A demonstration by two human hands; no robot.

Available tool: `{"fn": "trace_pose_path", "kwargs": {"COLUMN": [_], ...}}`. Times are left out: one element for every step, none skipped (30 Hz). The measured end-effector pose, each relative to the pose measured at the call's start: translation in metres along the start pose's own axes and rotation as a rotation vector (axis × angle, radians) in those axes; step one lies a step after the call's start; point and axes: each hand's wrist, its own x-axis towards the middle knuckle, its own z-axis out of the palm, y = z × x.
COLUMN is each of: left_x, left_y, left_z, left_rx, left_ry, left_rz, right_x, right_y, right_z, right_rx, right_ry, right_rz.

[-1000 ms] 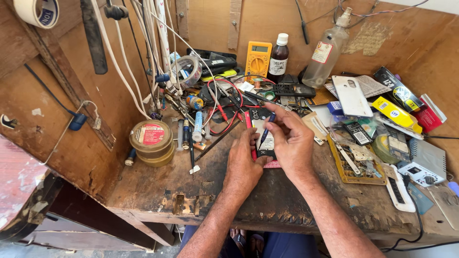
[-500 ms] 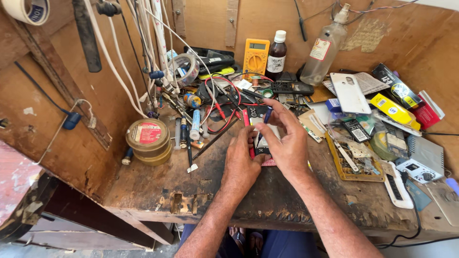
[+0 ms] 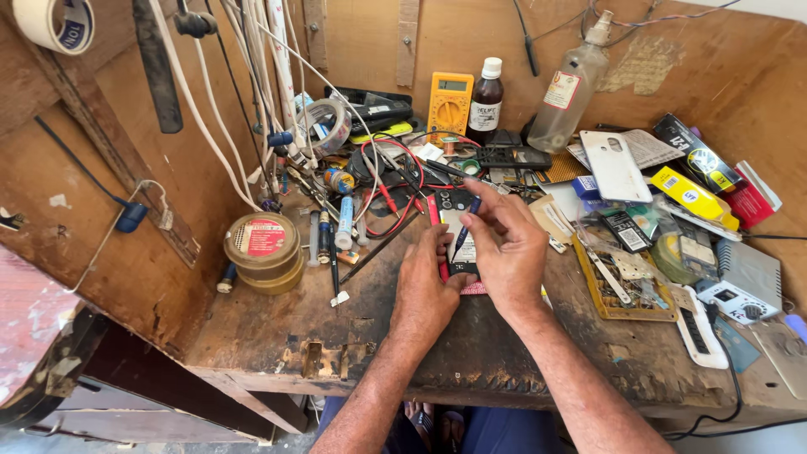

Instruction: The person removes a phone case from a smartphone, sets it aside, and then uses a small screwdriver to work on the back of the phone. The person continues to manipulate the phone and screwdriver throughout the clip.

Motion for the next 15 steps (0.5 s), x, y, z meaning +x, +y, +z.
{"fn": "trace_pose_path", "kwargs": {"left_x": [0.0000,0.0004,0.0001,-0.0004,-0.0006,-0.0009,-0.0004,0.0001,0.0002,0.0003,0.0002,0.0001,0.0005,0.0010,0.0005], "left_y": [0.0000,-0.0002,-0.0011,-0.0019,-0.0023,-0.0025,-0.0024,-0.0019,-0.0017,-0.0014,-0.0012,-0.0014,-0.0012,-0.0012,-0.0017], "left_z": [0.0008,0.0016,0.0008,-0.0001,0.0008,0.0015,0.0019,0.0024,0.0022,0.0020,0.0015,0.0007,0.0012,0.0017,0.0023], "left_rx": [-0.004,-0.009,-0.001,0.006,0.010,0.018,0.025,0.032,0.021,0.009,-0.004,0.002,0.005,0.008,0.009], "left_ry": [-0.001,-0.003,0.001,0.004,0.003,0.003,0.003,0.002,0.001,-0.001,-0.002,-0.001,0.000,0.000,-0.004], "left_rz": [-0.004,-0.008,0.007,0.022,0.040,0.037,0.037,0.036,0.030,0.023,0.015,0.011,0.008,0.005,0.000], "right_x": [0.0001,0.0003,-0.0002,-0.0005,-0.0008,-0.0014,-0.0011,-0.0008,-0.0009,-0.0013,-0.0015,-0.0018,-0.0016,-0.0013,-0.0024], "right_y": [0.0006,0.0010,0.0010,0.0008,0.0008,0.0008,0.0007,0.0005,0.0002,0.0000,0.0000,0.0003,0.0010,0.0020,0.0031], "right_z": [-0.0010,-0.0021,-0.0019,-0.0020,-0.0031,-0.0035,-0.0039,-0.0045,-0.0036,-0.0024,-0.0016,-0.0011,-0.0020,-0.0031,-0.0047], "right_rx": [0.062,0.124,0.120,0.116,0.108,0.027,-0.054,-0.135,-0.087,-0.039,0.008,0.035,0.060,0.084,0.081], "right_ry": [-0.016,-0.032,-0.052,-0.073,-0.089,-0.064,-0.036,-0.009,-0.009,-0.010,-0.012,-0.005,0.003,0.010,0.031], "right_rz": [0.005,0.009,-0.012,-0.034,-0.055,-0.078,-0.102,-0.125,-0.103,-0.081,-0.059,-0.042,-0.026,-0.010,-0.022]}}
